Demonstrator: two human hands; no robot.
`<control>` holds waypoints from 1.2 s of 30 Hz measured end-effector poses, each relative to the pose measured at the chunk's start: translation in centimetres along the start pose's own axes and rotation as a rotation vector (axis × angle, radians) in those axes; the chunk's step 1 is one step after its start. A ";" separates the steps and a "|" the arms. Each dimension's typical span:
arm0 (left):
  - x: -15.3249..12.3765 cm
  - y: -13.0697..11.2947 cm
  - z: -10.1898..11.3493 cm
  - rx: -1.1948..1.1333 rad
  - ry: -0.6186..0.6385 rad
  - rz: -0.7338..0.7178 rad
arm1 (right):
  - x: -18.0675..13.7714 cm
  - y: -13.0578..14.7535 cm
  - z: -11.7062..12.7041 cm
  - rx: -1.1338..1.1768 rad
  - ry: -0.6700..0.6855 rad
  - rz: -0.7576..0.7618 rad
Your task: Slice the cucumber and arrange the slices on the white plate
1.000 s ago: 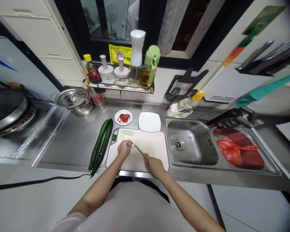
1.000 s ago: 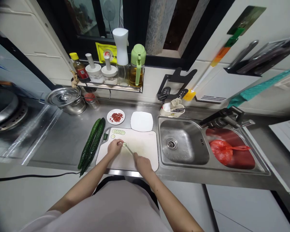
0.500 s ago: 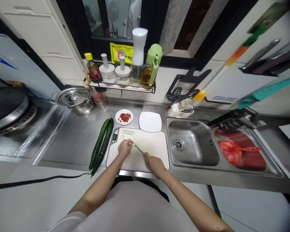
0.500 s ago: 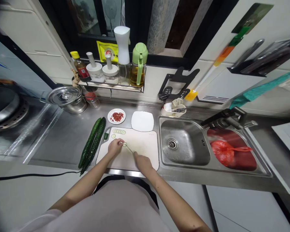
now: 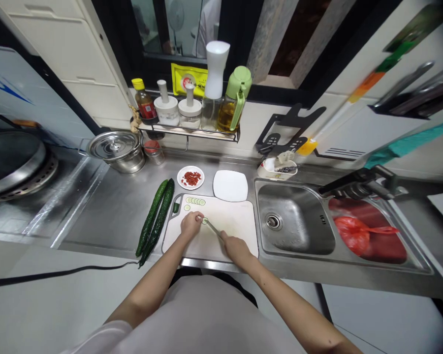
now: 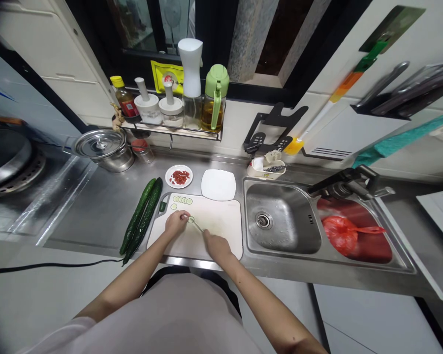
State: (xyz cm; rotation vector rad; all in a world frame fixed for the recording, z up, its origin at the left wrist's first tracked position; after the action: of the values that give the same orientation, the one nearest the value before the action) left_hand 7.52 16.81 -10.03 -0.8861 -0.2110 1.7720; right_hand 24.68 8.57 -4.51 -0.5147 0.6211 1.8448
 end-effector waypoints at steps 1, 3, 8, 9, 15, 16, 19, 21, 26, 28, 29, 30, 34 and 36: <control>0.0 0.0 0.0 -0.002 0.000 0.001 | 0.0 0.0 0.0 -0.001 -0.004 -0.002; 0.0 0.0 0.0 -0.004 0.000 0.005 | 0.1 0.1 0.1 0.000 -0.010 -0.005; 0.1 0.0 0.0 0.000 0.008 0.013 | 0.1 0.4 0.5 0.008 -0.013 -0.010; 0.1 0.0 0.0 -0.001 0.009 0.010 | 0.2 0.5 0.6 0.007 -0.013 -0.014; 0.0 0.0 0.1 0.013 0.004 0.004 | 0.4 0.6 0.4 -0.007 -0.028 -0.013; 0.0 0.0 0.1 0.014 0.004 0.003 | 0.4 0.6 0.4 -0.012 -0.033 -0.013; 0.1 0.0 0.0 0.019 0.009 0.004 | 0.3 0.6 0.5 -0.018 -0.034 -0.026; 0.0 0.0 0.0 0.022 0.013 0.010 | 0.1 0.7 0.7 -0.016 -0.031 -0.032; -0.1 0.1 -0.1 0.012 0.015 0.018 | -0.2 0.9 1.1 -0.016 -0.048 -0.015; -0.1 0.0 -0.1 0.007 0.015 0.009 | -0.3 0.9 1.2 -0.026 -0.058 -0.011; -0.1 0.0 -0.1 0.007 0.013 0.005 | -0.4 0.9 1.2 -0.030 -0.062 -0.010; -0.1 -0.1 0.0 0.006 0.011 0.002 | -0.4 0.9 1.2 -0.033 -0.065 -0.010; 0.0 -0.1 0.1 0.000 0.004 -0.001 | -0.9 0.6 0.9 -0.035 -0.066 -0.010; 0.0 -0.1 0.1 0.004 0.005 -0.004 | -1.2 0.4 0.5 -0.024 -0.057 -0.003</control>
State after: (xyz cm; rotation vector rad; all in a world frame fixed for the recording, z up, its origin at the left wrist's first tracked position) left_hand 7.59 16.88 -9.92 -0.8870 -0.2061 1.7652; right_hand 24.62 7.90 -3.35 -0.4768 0.5597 1.8592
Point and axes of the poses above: each hand's wrist, its own x-axis towards the middle knuckle, its own z-axis out of the back of the hand, y = z × x, the point moved 8 cm from there along x, towards the middle knuckle, and after that the axes turned 6 degrees about z, right-handed, at the moved point
